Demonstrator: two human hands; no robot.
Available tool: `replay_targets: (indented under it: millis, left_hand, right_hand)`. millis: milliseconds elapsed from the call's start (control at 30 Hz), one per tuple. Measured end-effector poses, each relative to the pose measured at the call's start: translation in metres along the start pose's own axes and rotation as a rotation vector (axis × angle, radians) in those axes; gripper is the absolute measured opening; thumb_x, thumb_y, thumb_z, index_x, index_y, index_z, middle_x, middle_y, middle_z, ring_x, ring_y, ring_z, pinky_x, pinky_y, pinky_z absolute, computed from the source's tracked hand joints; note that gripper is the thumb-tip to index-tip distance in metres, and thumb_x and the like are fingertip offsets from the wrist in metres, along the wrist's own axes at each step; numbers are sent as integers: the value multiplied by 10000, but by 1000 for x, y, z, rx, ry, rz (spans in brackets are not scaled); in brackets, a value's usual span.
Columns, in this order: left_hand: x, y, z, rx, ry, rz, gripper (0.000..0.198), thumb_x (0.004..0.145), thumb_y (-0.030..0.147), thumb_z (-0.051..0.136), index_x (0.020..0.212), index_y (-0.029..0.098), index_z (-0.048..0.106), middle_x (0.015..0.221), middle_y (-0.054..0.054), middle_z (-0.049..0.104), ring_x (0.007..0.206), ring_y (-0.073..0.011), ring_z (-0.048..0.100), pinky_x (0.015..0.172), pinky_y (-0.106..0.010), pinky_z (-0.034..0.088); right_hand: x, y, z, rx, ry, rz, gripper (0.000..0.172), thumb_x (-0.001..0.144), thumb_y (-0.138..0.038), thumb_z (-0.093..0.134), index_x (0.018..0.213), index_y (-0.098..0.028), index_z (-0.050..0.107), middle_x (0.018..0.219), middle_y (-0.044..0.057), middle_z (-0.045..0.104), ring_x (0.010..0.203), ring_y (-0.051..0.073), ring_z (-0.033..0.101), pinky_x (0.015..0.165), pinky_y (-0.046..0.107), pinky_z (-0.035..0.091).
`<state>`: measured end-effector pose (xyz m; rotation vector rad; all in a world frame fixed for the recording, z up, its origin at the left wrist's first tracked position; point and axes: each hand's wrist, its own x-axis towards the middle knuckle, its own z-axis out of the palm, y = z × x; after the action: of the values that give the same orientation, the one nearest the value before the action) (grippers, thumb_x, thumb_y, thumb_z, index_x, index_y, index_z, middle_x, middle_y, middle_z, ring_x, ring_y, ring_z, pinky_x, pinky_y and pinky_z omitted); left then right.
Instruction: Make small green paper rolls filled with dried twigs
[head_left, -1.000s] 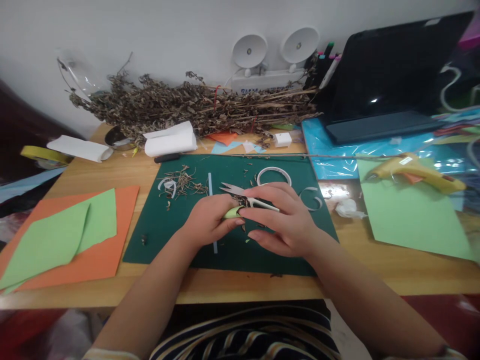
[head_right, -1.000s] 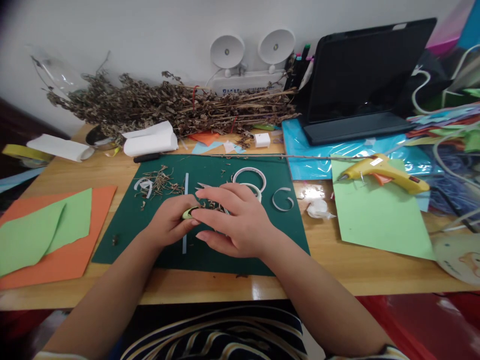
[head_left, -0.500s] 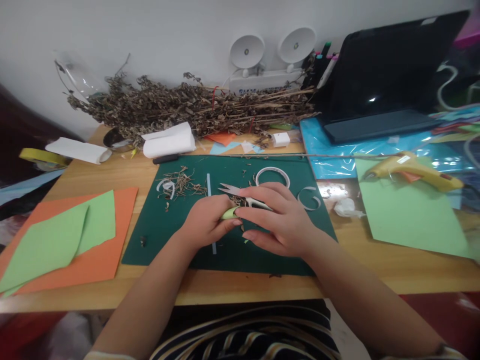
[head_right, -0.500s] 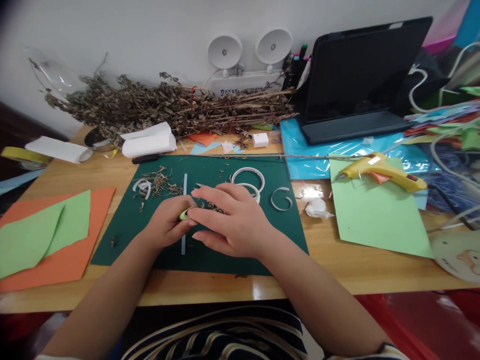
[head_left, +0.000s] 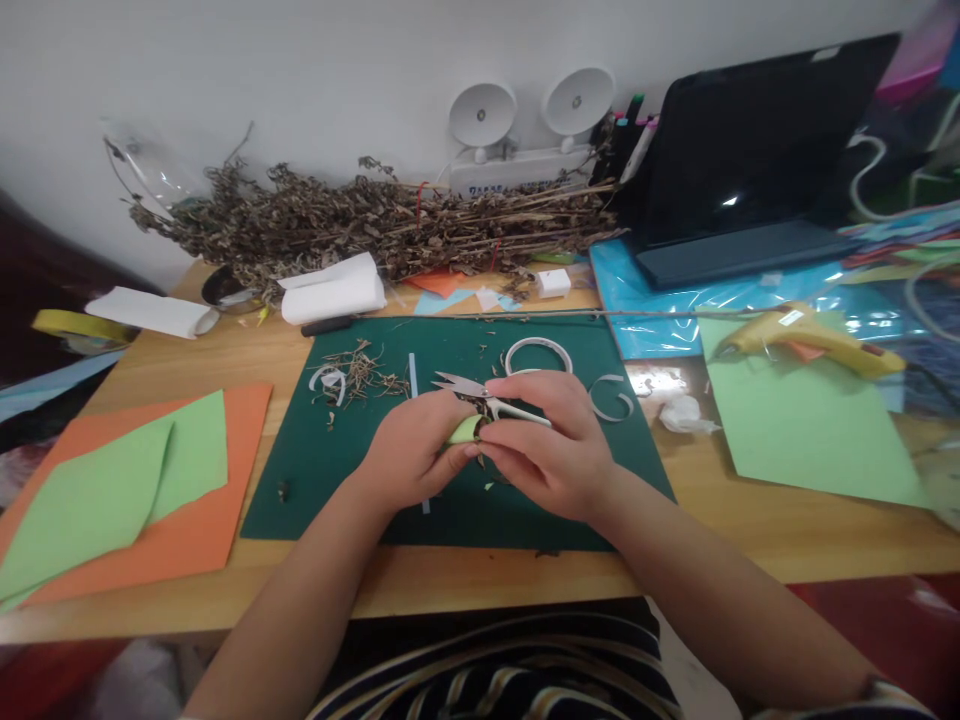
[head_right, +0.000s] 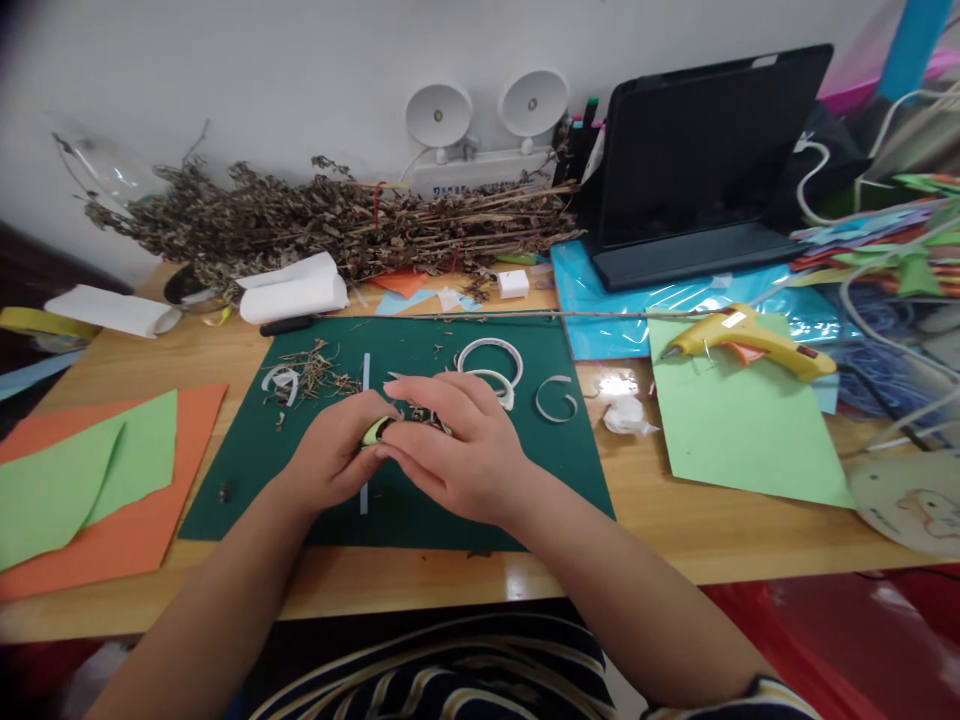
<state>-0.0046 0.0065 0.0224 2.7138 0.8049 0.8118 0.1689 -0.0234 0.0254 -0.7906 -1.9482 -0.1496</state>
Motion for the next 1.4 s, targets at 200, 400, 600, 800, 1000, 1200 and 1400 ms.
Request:
replay_targets:
  millis: [200, 400, 600, 800, 1000, 1200, 1400]
  left_hand:
    - [0, -1, 3, 86, 18, 37, 295, 845, 383, 279, 857, 151, 461, 692, -49, 535, 623, -148, 483, 546, -245, 382]
    - [0, -2, 4, 168, -9, -8, 351, 842, 416, 264, 826, 140, 480, 679, -61, 543, 599, -155, 481, 526, -253, 380]
    - [1, -3, 5, 271, -45, -38, 387, 843, 427, 243, 784, 139, 495, 651, -57, 534, 583, -163, 485, 501, -252, 361]
    - [3, -4, 5, 316, -49, -29, 417, 848, 426, 212, 779, 141, 508, 646, -56, 534, 590, -165, 491, 494, -247, 349]
    - [3, -3, 6, 301, -46, -52, 419, 844, 438, 228, 804, 142, 522, 631, -47, 529, 571, -154, 488, 483, -236, 340]
    - [1, -4, 4, 303, -67, -78, 452, 840, 459, 212, 800, 153, 542, 626, -54, 557, 582, -168, 518, 496, -247, 350]
    - [-4, -7, -3, 289, 11, -89, 488, 818, 518, 232, 999, 169, 520, 727, -60, 625, 635, -169, 571, 544, -243, 380]
  right_hand:
    - [-1, 0, 1, -26, -21, 17, 72, 705, -148, 547, 763, -191, 549, 1011, 49, 520, 881, 169, 508, 776, 337, 437]
    - [-1, 0, 2, -20, -49, 47, 76, 711, -136, 530, 755, -198, 533, 1018, 49, 528, 889, 170, 502, 782, 348, 425]
    - [1, 0, 0, 9, -131, 129, 46, 739, -152, 502, 723, -195, 508, 1013, 64, 528, 926, 170, 490, 795, 344, 415]
    - [1, 2, 2, 2, -162, 133, 42, 745, -166, 505, 710, -189, 505, 990, 66, 520, 915, 173, 483, 802, 346, 409]
    - [-1, 4, 6, -2, -59, 72, 61, 722, -129, 521, 716, -188, 504, 882, 40, 538, 831, 154, 489, 742, 321, 420]
    - [0, 10, 2, 33, -50, 72, 51, 726, -191, 535, 769, -202, 510, 970, 58, 519, 860, 159, 503, 723, 315, 438]
    - [-2, 35, 1, -191, -401, 329, 193, 763, -312, 492, 895, -182, 547, 945, 75, 562, 901, 217, 499, 756, 372, 394]
